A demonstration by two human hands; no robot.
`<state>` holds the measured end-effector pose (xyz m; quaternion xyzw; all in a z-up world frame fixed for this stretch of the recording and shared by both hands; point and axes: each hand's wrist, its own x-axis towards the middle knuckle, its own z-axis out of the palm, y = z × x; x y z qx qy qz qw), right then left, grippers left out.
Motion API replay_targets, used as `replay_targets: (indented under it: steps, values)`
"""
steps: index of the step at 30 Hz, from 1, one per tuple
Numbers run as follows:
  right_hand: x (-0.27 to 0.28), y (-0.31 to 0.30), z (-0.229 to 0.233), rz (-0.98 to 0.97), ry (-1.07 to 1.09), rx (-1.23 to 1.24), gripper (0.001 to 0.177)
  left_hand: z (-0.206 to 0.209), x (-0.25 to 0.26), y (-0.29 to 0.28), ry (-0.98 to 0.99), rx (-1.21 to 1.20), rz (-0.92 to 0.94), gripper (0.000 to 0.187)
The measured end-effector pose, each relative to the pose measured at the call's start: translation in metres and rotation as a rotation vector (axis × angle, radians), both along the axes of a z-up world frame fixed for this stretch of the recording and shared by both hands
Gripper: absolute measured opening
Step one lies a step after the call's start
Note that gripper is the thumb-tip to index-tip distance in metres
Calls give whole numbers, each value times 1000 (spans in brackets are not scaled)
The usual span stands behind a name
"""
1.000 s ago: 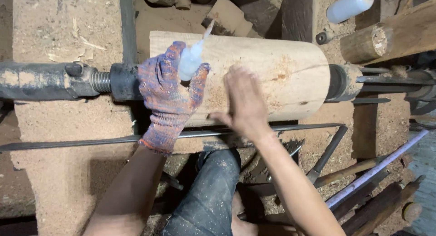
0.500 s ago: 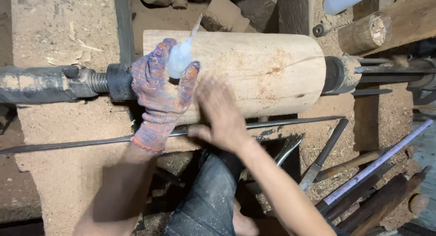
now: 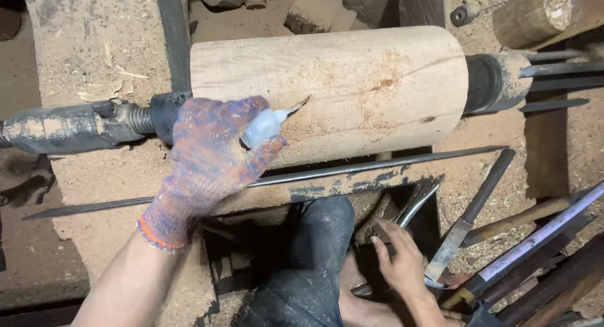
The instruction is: Applying filler liquid to a wooden cylinder on a lathe and smoothing it by hand
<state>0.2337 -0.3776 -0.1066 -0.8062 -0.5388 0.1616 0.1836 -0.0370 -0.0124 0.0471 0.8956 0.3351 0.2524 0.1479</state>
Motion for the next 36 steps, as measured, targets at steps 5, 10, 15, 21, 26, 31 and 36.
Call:
replay_targets:
  steps: [5, 10, 15, 21, 26, 31, 36]
  values:
    - [-2, -1, 2, -54, 140, -190, 49, -10, 7, 10, 168, 85, 56, 53]
    - [-2, 10, 4, -72, 203, -254, 52, -9, 6, 13, 148, 88, 34, 49]
    - [-6, 12, -2, -80, 213, -259, 46, -7, 8, 12, 83, 24, 5, 46]
    - [-9, 13, -6, -81, 224, -237, 44, -9, 8, 13, 87, 84, 15, 46]
    - [-10, 18, -3, -76, 229, -319, 50, -10, 3, 15, 119, 22, 19, 47]
    - [-11, 16, -11, -75, 237, -371, 50, -11, 3, 14, 106, 61, 4, 47]
    - [-11, 18, -9, -63, 231, -382, 51, 8, 4, 11, 52, 90, 40, 47]
